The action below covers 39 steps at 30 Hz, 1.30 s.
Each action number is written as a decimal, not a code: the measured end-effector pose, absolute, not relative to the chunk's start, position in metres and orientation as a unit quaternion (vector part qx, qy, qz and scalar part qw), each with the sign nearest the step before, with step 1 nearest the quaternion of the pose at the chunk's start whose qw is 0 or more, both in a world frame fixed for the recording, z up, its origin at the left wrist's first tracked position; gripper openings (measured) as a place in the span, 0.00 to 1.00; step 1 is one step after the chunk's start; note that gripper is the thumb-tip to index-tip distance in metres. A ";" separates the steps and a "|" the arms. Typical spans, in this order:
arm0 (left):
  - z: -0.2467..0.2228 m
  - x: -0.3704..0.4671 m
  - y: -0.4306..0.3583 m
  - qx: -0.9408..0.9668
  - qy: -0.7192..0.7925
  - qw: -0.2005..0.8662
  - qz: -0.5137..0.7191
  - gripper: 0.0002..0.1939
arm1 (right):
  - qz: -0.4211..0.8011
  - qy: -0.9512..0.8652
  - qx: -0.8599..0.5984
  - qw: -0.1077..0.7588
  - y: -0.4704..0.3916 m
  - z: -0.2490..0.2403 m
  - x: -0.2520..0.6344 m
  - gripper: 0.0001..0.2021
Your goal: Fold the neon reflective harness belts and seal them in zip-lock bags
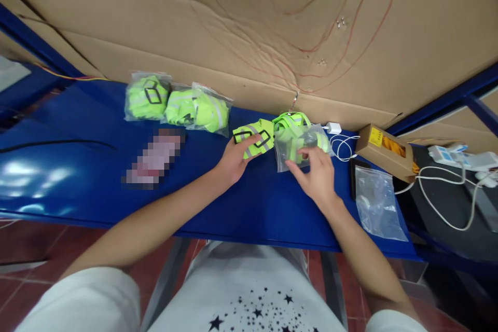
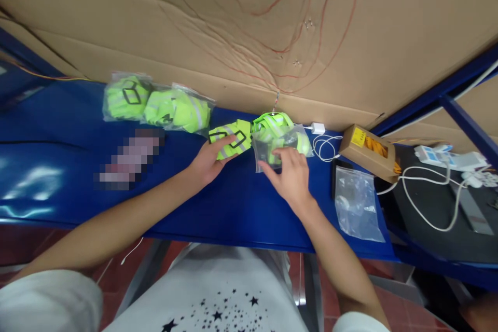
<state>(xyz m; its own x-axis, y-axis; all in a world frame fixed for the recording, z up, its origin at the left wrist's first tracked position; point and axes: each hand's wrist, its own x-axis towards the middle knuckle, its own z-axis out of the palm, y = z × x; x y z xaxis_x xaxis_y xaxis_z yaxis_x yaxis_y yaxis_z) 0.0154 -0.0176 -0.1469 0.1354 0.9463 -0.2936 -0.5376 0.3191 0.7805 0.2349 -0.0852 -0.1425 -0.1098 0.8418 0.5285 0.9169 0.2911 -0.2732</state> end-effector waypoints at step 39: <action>-0.159 0.031 -0.042 0.340 0.403 0.698 0.485 0.32 | -0.011 -0.762 -0.520 0.386 -0.087 -0.158 0.227 0.10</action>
